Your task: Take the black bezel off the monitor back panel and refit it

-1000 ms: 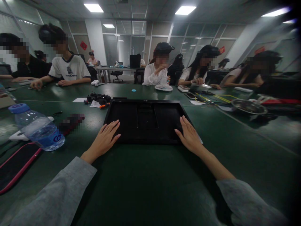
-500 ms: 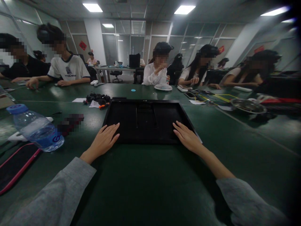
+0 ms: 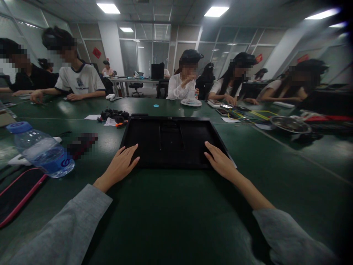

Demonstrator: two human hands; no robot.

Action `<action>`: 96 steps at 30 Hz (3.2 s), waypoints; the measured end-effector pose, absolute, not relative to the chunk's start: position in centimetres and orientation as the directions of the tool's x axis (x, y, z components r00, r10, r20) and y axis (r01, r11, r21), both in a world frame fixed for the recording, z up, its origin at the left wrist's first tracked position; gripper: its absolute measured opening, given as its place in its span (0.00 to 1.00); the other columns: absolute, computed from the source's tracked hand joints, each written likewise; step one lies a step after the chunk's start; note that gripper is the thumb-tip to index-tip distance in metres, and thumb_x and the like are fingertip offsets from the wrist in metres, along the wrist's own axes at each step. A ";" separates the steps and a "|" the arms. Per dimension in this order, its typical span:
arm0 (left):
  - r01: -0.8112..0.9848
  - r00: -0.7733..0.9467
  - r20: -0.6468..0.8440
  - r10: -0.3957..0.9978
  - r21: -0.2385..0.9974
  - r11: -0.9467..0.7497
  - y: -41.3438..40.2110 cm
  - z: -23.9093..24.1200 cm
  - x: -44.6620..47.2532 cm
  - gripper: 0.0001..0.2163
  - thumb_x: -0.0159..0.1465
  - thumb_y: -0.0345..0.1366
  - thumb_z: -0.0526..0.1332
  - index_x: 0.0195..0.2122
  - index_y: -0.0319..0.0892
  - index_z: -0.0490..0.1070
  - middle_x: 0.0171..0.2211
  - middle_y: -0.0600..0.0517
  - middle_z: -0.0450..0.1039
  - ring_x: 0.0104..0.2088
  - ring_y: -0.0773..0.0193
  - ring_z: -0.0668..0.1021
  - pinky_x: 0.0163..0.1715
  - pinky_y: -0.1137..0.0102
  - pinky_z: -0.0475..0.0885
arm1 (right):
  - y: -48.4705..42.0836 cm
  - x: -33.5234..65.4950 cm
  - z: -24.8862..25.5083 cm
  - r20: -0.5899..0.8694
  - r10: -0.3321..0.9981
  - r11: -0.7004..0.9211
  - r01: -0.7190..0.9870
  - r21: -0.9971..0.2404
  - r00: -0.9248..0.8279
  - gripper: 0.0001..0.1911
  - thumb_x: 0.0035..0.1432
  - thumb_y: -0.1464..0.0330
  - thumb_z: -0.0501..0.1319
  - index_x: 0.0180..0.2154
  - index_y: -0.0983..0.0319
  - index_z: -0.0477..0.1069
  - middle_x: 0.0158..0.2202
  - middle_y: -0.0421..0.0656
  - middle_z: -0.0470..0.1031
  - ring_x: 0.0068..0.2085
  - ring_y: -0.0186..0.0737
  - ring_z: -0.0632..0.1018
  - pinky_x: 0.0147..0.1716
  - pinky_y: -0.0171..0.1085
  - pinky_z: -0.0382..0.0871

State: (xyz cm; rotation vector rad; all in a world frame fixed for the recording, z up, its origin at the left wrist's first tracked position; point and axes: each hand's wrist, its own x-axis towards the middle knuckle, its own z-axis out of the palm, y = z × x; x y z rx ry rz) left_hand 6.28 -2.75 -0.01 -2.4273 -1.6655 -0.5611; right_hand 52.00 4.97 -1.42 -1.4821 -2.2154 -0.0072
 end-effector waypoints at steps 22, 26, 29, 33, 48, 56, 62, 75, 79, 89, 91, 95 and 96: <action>0.951 0.296 0.298 0.907 -0.001 -0.310 -3.2 0.7 12.4 0.26 0.74 0.50 0.43 0.69 0.47 0.61 0.71 0.48 0.56 0.70 0.45 0.60 0.65 0.42 0.61 | 1.5 44.9 1.0 0.200 0.910 0.382 0.922 -0.065 -0.363 0.32 0.72 0.50 0.36 0.72 0.47 0.49 0.74 0.40 0.46 0.73 0.51 0.52 0.64 0.71 0.47; 0.964 0.243 0.346 0.906 0.015 -0.264 -2.9 0.7 14.6 0.24 0.75 0.46 0.43 0.67 0.46 0.63 0.70 0.47 0.60 0.70 0.46 0.61 0.64 0.39 0.60 | 1.4 44.5 1.3 0.168 0.930 0.341 0.938 -0.059 -0.327 0.33 0.71 0.48 0.35 0.72 0.46 0.48 0.75 0.40 0.44 0.73 0.54 0.50 0.62 0.75 0.46; 0.968 0.223 0.365 0.904 0.024 -0.249 -2.7 0.7 15.4 0.24 0.75 0.45 0.43 0.67 0.47 0.64 0.69 0.46 0.61 0.69 0.46 0.62 0.64 0.36 0.58 | 1.4 44.5 1.4 0.151 0.935 0.335 0.939 -0.075 -0.321 0.34 0.71 0.48 0.35 0.72 0.47 0.48 0.75 0.39 0.42 0.73 0.53 0.49 0.63 0.74 0.46; 0.971 0.211 0.350 0.913 0.029 -0.235 -2.8 0.9 15.5 0.24 0.75 0.46 0.44 0.67 0.48 0.64 0.69 0.45 0.61 0.69 0.45 0.62 0.62 0.32 0.56 | 1.4 44.7 1.5 0.164 0.929 0.348 0.934 -0.077 -0.332 0.34 0.71 0.48 0.36 0.73 0.48 0.47 0.75 0.38 0.40 0.73 0.52 0.48 0.64 0.73 0.46; 0.961 0.249 0.306 0.919 0.039 -0.273 -2.8 1.3 15.0 0.24 0.75 0.48 0.43 0.67 0.50 0.63 0.70 0.45 0.60 0.70 0.44 0.61 0.61 0.31 0.58 | 1.5 45.5 1.7 0.118 0.895 0.440 0.895 -0.076 -0.430 0.31 0.70 0.46 0.36 0.71 0.40 0.50 0.76 0.37 0.36 0.74 0.55 0.45 0.61 0.77 0.44; 0.959 0.251 0.324 0.912 0.045 -0.280 -2.8 1.0 14.9 0.24 0.74 0.48 0.43 0.67 0.49 0.64 0.69 0.44 0.61 0.69 0.43 0.61 0.61 0.31 0.58 | 1.6 45.6 1.3 0.142 0.891 0.446 0.891 -0.088 -0.432 0.33 0.70 0.46 0.36 0.72 0.42 0.46 0.76 0.39 0.38 0.73 0.57 0.47 0.61 0.77 0.45; 0.960 0.254 0.325 0.911 0.028 -0.278 -2.8 1.0 14.9 0.24 0.75 0.48 0.44 0.67 0.49 0.64 0.70 0.45 0.60 0.69 0.44 0.61 0.62 0.32 0.58 | 1.8 45.6 0.8 0.273 0.912 0.367 0.905 -0.216 -0.305 0.41 0.69 0.45 0.39 0.73 0.49 0.22 0.75 0.47 0.41 0.73 0.55 0.50 0.64 0.72 0.46; 0.960 0.255 0.322 0.912 0.028 -0.279 -3.0 1.2 14.9 0.25 0.75 0.48 0.43 0.68 0.48 0.62 0.70 0.44 0.60 0.70 0.45 0.61 0.62 0.32 0.58 | 3.0 47.1 -0.4 0.447 0.879 0.346 0.864 -0.366 -0.163 0.38 0.71 0.50 0.39 0.75 0.59 0.38 0.71 0.56 0.47 0.71 0.54 0.53 0.66 0.58 0.54; 0.961 0.250 0.326 0.912 0.033 -0.275 -3.0 1.2 15.0 0.25 0.75 0.48 0.43 0.68 0.47 0.62 0.70 0.44 0.60 0.70 0.45 0.61 0.62 0.33 0.58 | 2.1 46.4 0.1 0.312 0.897 0.374 0.913 -0.160 -0.313 0.33 0.71 0.49 0.39 0.71 0.50 0.53 0.74 0.47 0.42 0.73 0.55 0.49 0.65 0.64 0.52; 0.961 0.249 0.315 0.916 0.040 -0.275 -2.9 1.2 15.0 0.25 0.75 0.48 0.43 0.68 0.47 0.62 0.70 0.44 0.59 0.70 0.45 0.61 0.62 0.32 0.58 | 1.5 46.0 0.9 0.203 0.913 0.379 0.920 -0.099 -0.355 0.33 0.71 0.47 0.37 0.70 0.48 0.55 0.75 0.43 0.43 0.73 0.52 0.48 0.66 0.67 0.48; 0.961 0.250 0.316 0.915 0.037 -0.275 -3.0 1.1 15.0 0.25 0.75 0.48 0.43 0.68 0.47 0.62 0.70 0.44 0.60 0.70 0.45 0.61 0.62 0.32 0.58 | 1.5 46.1 0.9 0.196 0.913 0.381 0.920 -0.093 -0.359 0.34 0.71 0.47 0.37 0.70 0.49 0.55 0.75 0.43 0.43 0.74 0.52 0.47 0.66 0.68 0.47; 0.962 0.249 0.325 0.912 0.027 -0.272 -2.8 1.0 15.0 0.24 0.74 0.48 0.44 0.68 0.49 0.63 0.70 0.45 0.60 0.70 0.45 0.61 0.62 0.32 0.58 | 1.6 46.1 0.7 0.195 0.910 0.386 0.919 -0.081 -0.365 0.34 0.71 0.47 0.36 0.70 0.49 0.57 0.75 0.43 0.43 0.74 0.51 0.47 0.66 0.68 0.46; 0.962 0.250 0.323 0.913 0.026 -0.273 -2.8 1.0 15.0 0.24 0.74 0.48 0.44 0.68 0.49 0.63 0.70 0.45 0.60 0.70 0.45 0.61 0.62 0.33 0.58 | 1.6 46.1 0.6 0.201 0.909 0.387 0.918 -0.082 -0.365 0.34 0.71 0.47 0.36 0.70 0.49 0.57 0.75 0.43 0.44 0.74 0.51 0.47 0.66 0.68 0.47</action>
